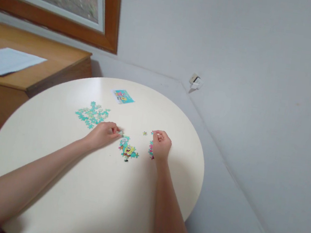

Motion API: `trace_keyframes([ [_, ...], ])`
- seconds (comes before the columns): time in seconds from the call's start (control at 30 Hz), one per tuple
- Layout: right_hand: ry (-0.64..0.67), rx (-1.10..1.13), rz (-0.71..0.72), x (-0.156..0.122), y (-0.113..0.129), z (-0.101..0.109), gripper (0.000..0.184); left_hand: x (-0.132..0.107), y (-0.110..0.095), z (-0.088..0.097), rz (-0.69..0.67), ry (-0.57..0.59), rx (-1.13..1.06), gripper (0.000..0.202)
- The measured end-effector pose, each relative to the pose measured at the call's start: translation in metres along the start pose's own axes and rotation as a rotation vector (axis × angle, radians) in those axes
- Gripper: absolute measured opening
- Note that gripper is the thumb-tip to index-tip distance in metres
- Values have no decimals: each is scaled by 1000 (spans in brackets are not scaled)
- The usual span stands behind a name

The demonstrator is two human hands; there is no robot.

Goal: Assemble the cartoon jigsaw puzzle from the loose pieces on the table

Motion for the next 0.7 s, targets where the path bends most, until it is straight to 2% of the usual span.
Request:
trace_keyframes([
  [0.17, 53, -372, 94, 2, -5, 2, 17, 3, 14, -1, 58, -21, 34, 27],
  [0.3, 121, -586, 212, 0, -9, -7, 22, 4, 12, 0, 46, -16, 65, 22],
  [0.43, 185, -777, 261, -5, -12, -19, 28, 4, 9, 1, 34, -10, 81, 12],
  [0.57, 252, -904, 312, -11, -11, -28, 30, 4, 9, 0, 34, -5, 87, 4],
  [0.7, 273, -917, 305, -12, -9, -29, 27, 4, 9, 0, 36, -3, 84, 7],
])
Point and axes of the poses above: each hand's wrist, its own x-axis towards the middle knuckle, its own z-axis out of the back of the hand, y = z × x, the point moved 7 cm from there along x, towards the middle knuckle, and after that the axes turned 1 degree about -z, right-handed, at the moved point
